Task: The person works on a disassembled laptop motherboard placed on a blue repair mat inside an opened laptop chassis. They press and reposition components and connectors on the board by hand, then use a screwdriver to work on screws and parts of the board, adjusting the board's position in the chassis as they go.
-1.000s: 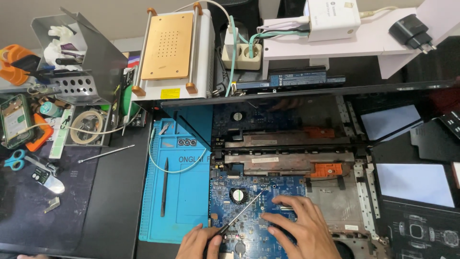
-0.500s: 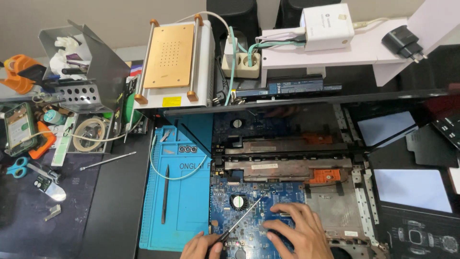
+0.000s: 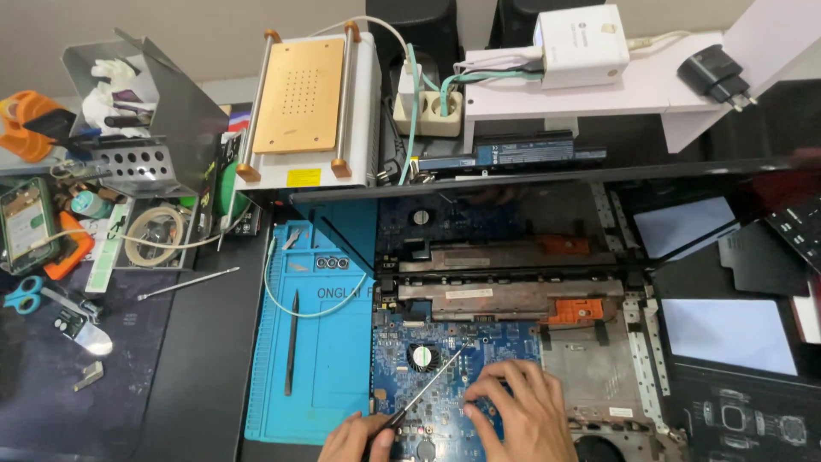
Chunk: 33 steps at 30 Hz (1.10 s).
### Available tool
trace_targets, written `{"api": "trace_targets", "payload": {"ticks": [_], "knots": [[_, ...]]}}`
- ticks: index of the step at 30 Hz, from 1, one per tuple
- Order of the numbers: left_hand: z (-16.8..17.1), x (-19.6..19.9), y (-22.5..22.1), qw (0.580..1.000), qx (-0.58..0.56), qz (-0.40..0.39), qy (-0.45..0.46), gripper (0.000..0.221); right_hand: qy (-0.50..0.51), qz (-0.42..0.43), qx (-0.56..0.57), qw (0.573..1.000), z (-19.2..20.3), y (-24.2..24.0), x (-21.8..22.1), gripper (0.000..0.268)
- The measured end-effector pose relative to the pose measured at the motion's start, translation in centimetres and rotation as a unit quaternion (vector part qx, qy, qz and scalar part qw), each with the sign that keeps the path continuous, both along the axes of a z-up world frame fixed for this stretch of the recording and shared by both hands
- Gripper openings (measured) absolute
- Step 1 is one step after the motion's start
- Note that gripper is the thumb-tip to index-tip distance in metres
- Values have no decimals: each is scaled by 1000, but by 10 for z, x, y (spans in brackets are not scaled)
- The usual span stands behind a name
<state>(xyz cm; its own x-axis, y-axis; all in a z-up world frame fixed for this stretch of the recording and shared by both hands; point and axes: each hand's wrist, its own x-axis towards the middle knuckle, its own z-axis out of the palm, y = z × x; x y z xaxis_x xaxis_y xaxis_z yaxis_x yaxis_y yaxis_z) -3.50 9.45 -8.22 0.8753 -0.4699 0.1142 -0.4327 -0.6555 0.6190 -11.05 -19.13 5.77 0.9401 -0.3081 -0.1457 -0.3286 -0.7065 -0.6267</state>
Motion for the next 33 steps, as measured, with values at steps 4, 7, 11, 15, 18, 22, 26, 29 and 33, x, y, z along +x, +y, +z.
{"api": "trace_targets", "payload": {"ticks": [4, 7, 11, 15, 18, 22, 26, 29, 33], "knots": [[17, 0, -6, 1000, 21, 19, 11, 24, -9, -15, -1, 1000, 3, 3, 0, 15], [13, -1, -3, 1000, 10, 11, 13, 25, -24, -17, -9, 1000, 1, 4, 1, 14], [22, -2, -4, 999, 29, 9, 45, 25, 4, -12, -10, 1000, 2, 7, 0, 15], [14, 1, -2, 998, 42, 11, 52, 27, 22, -18, 0, 1000, 9, 8, 7, 19], [17, -5, 0, 999, 32, 12, 25, 27, 29, -26, 10, 999, 11, 9, 3, 20], [1, 0, 0, 998, 38, 21, 45, 29, 47, -26, 21, 998, 8, 8, 8, 24], [21, -3, -6, 998, 30, 24, 39, 29, 50, -29, 13, 998, 9, 9, 6, 26], [22, -1, -4, 998, 43, 9, 50, 29, 60, -26, 10, 998, 7, 9, 6, 26], [15, -2, -4, 998, 25, 25, 45, 32, 54, -22, 7, 998, 4, 8, 6, 26]]}}
